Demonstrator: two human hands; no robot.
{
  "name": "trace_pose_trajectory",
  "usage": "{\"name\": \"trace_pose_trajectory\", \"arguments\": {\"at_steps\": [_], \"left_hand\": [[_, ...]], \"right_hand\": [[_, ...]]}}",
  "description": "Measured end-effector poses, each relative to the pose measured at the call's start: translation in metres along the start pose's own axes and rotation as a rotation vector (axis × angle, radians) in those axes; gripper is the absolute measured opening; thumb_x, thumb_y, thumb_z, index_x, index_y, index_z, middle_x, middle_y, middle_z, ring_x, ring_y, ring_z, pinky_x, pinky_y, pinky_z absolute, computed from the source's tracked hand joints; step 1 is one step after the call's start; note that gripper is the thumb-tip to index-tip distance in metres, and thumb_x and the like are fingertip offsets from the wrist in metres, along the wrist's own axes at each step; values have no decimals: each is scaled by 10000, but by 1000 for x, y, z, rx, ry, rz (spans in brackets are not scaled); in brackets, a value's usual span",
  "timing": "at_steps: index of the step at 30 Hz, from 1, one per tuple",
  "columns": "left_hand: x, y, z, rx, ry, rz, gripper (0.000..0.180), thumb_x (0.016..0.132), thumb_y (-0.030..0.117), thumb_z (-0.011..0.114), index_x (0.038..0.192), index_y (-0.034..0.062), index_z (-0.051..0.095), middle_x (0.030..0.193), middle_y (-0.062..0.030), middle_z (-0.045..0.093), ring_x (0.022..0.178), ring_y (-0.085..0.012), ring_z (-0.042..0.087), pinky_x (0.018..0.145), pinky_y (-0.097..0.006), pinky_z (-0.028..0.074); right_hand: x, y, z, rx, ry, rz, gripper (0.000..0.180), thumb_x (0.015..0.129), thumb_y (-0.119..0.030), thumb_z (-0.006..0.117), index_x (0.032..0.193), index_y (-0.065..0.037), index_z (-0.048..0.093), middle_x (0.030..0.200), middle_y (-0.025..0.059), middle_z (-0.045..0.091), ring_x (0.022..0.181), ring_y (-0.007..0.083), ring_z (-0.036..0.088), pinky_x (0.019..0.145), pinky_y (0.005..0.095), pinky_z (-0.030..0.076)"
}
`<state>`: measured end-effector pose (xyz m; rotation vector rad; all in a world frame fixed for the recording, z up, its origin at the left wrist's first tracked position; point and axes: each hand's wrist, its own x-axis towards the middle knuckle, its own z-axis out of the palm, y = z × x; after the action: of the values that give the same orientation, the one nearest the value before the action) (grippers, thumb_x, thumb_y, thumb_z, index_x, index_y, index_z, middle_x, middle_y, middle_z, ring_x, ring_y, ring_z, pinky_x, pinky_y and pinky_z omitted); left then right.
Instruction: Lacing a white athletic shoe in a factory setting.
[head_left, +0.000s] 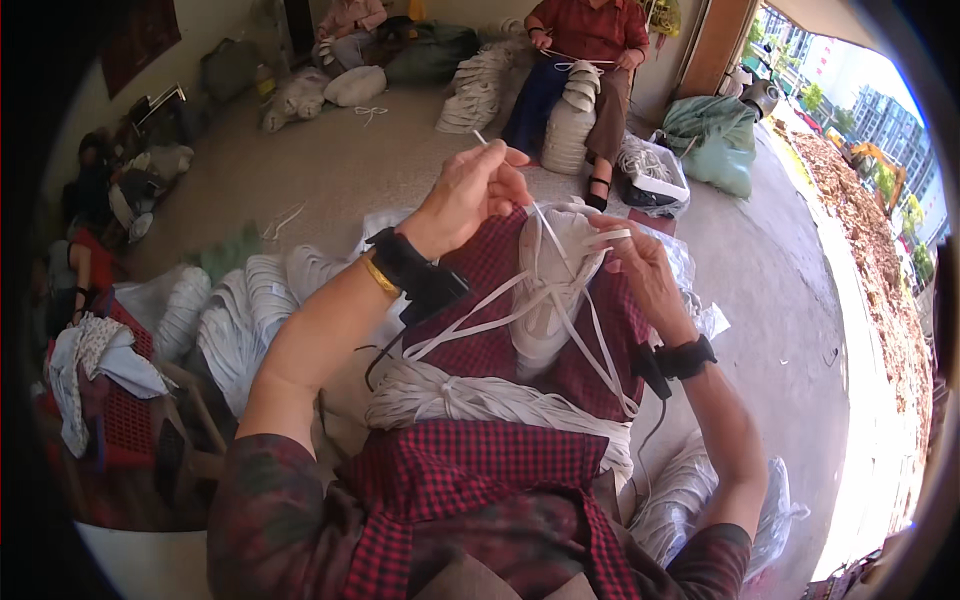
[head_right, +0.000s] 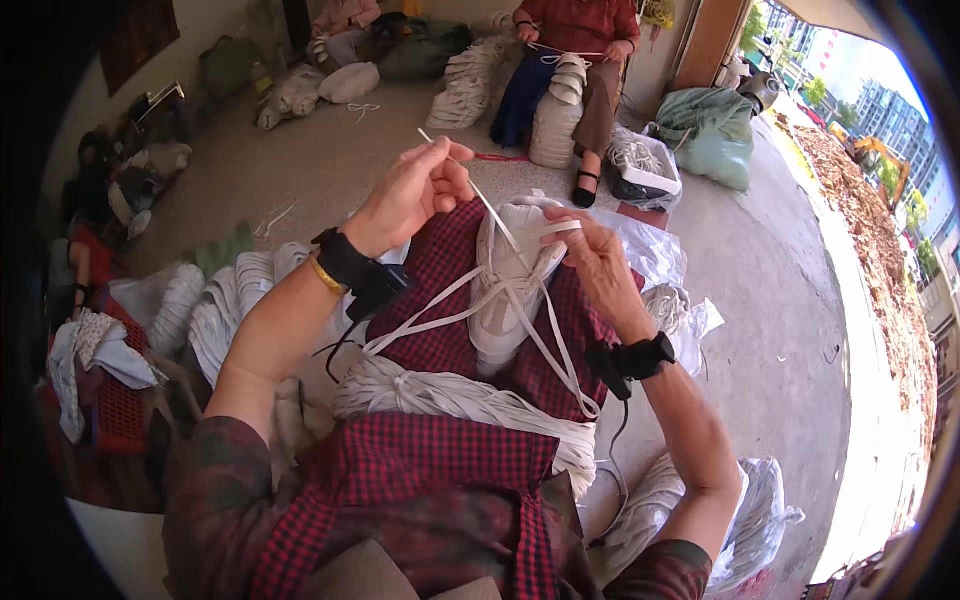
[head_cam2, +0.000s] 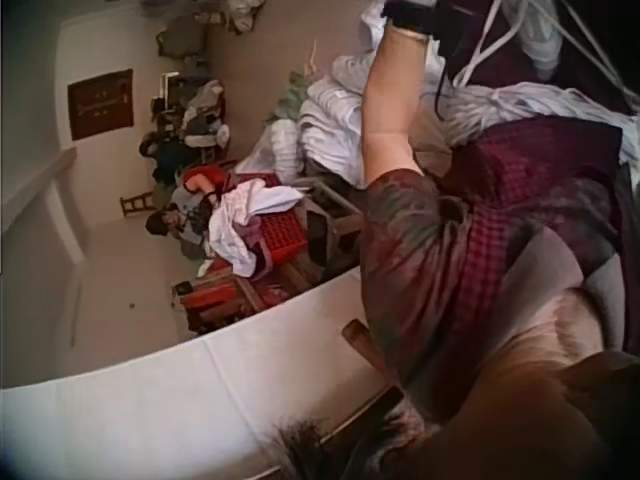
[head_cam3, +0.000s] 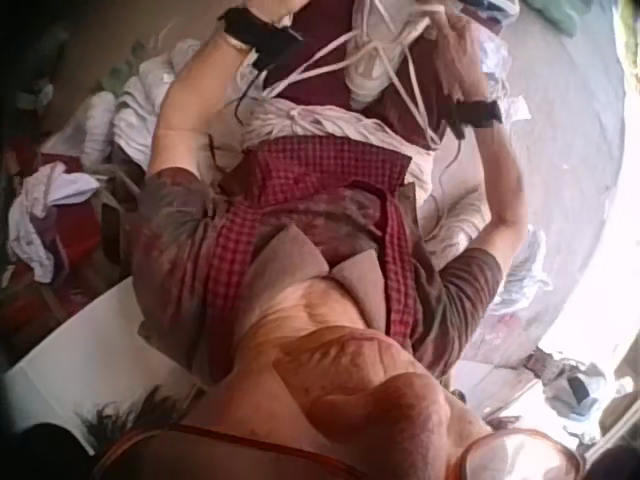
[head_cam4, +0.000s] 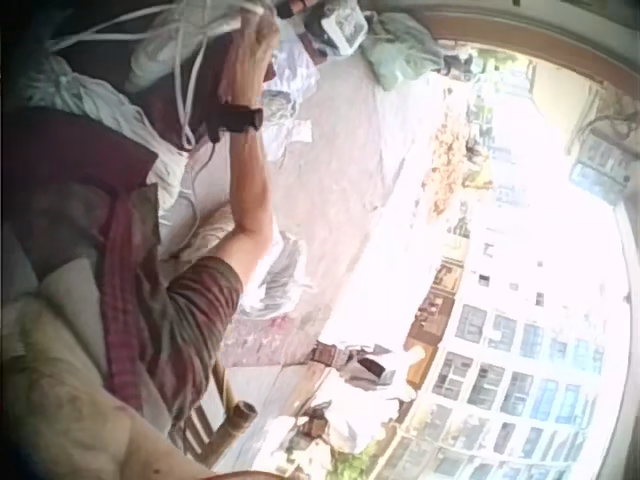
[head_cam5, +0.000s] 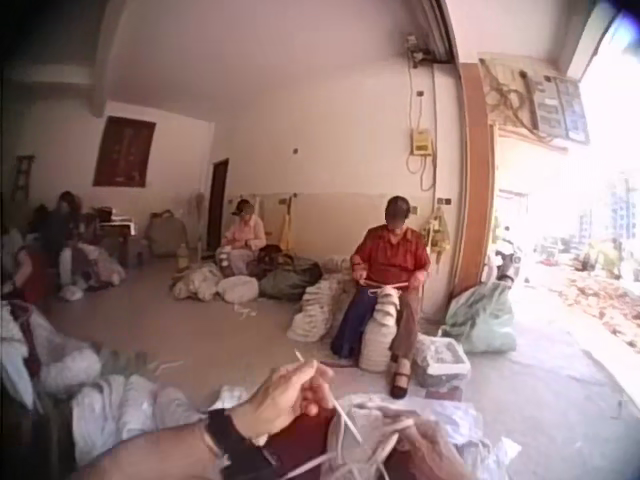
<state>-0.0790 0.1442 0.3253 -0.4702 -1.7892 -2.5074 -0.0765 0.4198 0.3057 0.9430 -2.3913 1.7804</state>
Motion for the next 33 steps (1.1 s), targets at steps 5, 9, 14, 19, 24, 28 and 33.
{"name": "trace_pose_trajectory", "arguments": {"at_steps": [5,9,14,19,24,28,33], "left_hand": [[-15,14,-229,-53,667,23,338,1051,308,467,1192,18,567,1105,-150,685,1085,-282,668,688,-237,549],[-44,80,-327,62,1044,255,408,1074,310,341,1339,13,433,1181,-163,664,1059,-244,668,696,-228,566],[-20,51,-255,441,776,-94,637,940,219,630,1482,52,340,1136,-130,679,905,-175,680,673,-258,563],[-35,1,-114,1003,221,97,360,860,189,691,1188,61,613,1023,-76,682,839,-133,636,709,-284,530],[-54,-23,-10,1140,-185,343,308,722,94,782,973,45,609,984,-85,592,968,-235,592,876,-376,473],[-46,-37,0,1187,-229,443,268,691,26,710,920,52,574,957,-91,556,965,-283,538,920,-395,415],[-35,-42,-3,1202,-217,389,243,668,-15,629,892,57,569,951,-86,554,945,-270,528,907,-387,410]], "right_hand": [[-39,56,-148,-175,430,136,485,1044,-481,432,1116,-86,706,1096,57,716,942,133,633,693,282,482],[-101,95,-268,-245,850,285,561,985,-599,465,1210,-130,675,1114,-3,701,999,136,620,727,281,441],[-122,126,-289,-542,625,739,545,929,-553,590,1182,-78,673,1015,86,706,767,156,637,604,320,455],[-60,99,-161,-836,349,116,535,797,43,531,1329,-17,530,1196,197,647,1082,341,637,929,419,511],[-25,-5,-34,-836,0,-276,246,853,-74,603,1089,-19,643,1056,139,628,1004,332,528,909,439,430],[-28,-11,1,-827,-60,-364,236,799,-58,664,1035,-72,662,1043,98,568,998,304,516,879,438,430],[-30,3,8,-846,-274,-426,182,757,-72,711,928,-65,651,980,93,528,988,291,510,852,422,446]]}}
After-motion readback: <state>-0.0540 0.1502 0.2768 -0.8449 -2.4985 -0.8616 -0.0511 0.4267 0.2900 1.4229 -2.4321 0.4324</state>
